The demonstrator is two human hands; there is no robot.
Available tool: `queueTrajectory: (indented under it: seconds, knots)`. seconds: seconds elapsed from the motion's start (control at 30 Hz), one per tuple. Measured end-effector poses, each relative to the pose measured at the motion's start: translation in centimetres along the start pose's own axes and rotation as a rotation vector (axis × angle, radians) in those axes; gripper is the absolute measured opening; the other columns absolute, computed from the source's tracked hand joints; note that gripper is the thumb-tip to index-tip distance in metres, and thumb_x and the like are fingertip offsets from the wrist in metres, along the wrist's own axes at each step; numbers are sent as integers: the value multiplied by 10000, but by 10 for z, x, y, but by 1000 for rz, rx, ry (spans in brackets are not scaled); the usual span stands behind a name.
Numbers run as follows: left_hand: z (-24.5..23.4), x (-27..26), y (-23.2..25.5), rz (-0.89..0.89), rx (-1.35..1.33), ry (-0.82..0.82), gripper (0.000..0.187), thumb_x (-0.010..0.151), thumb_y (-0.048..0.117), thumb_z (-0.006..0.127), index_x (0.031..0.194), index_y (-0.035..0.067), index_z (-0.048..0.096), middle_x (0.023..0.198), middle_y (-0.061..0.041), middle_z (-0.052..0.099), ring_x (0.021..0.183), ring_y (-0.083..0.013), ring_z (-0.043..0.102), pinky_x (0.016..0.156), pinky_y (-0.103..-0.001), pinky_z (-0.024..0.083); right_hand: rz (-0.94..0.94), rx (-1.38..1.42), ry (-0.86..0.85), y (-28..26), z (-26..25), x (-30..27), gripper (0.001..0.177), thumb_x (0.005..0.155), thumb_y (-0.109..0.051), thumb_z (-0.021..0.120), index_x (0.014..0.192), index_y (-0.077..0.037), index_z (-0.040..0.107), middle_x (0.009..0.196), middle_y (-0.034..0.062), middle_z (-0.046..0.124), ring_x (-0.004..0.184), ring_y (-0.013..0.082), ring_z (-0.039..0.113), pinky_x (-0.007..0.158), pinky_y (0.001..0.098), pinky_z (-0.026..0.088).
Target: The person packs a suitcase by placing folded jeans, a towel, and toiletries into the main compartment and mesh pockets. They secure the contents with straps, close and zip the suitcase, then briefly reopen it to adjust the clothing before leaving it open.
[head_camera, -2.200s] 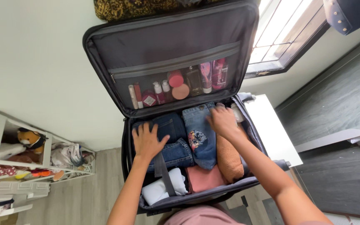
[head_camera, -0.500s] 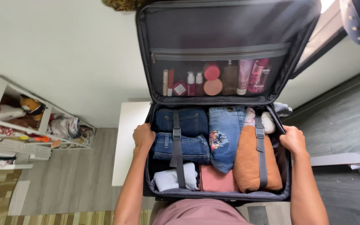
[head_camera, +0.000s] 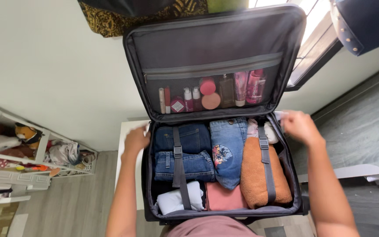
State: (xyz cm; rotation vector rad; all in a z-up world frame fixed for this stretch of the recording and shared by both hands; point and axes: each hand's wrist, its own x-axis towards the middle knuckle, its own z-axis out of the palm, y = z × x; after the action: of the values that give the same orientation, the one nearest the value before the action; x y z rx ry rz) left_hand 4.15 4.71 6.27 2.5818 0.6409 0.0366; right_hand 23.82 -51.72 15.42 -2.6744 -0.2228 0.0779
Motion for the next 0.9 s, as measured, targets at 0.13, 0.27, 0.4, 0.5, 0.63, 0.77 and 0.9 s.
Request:
queueTrajectory:
  seconds: [0.13,0.27,0.4,0.5,0.63,0.77,0.9]
  knots:
    - [-76,67,39,247,-548,313,940,815,248,746,1589,73,243,1522,-220,475,1310,-355,570,1048,-398,493,-199,189,496,-51,-57,89,622,946,-116,686,1531,-36,489,1055,247,682,942,333,676,872,424,525]
    - [-123,91,85,278,-1031,194,1000,822,157,726,1616,85,121,1621,-164,332,1506,-311,331,1192,-372,322,-414,712,294,-82,-66,130,765,916,67,610,1623,-3,327,1517,211,546,1348,250,582,1076,346,480]
    - [-140,83,102,250,-1148,152,944,814,136,653,1659,114,232,1604,-157,486,1499,-296,441,1234,-358,288,-321,922,181,-89,-64,130,740,905,84,555,1603,-32,339,1476,196,571,1292,256,607,1050,334,501]
    - [-140,74,102,214,-1025,156,1042,761,75,671,1644,134,119,1602,-161,434,1488,-294,438,1228,-354,299,-416,936,128,-82,-64,123,746,909,126,549,1615,-2,343,1574,207,519,1470,280,512,1170,351,435]
    - [-141,66,105,140,-934,161,1113,646,29,638,1626,205,139,1561,-140,477,1434,-289,456,1181,-341,317,-387,871,117,-76,-66,123,836,874,159,550,1639,-14,262,1676,204,332,1583,285,237,1229,382,322]
    - [-144,59,109,104,-1065,103,1125,605,65,586,1628,218,143,1489,-192,581,1368,-369,546,1165,-416,381,-424,870,86,-71,-63,121,870,860,172,552,1649,-21,240,1720,178,306,1611,278,228,1240,382,244]
    - [-142,55,107,48,-1029,155,1095,637,198,649,1628,235,185,1559,-136,493,1448,-361,419,1186,-548,239,-464,969,41,-71,-62,109,862,861,154,540,1656,-23,258,1716,160,342,1596,261,353,1257,370,354]
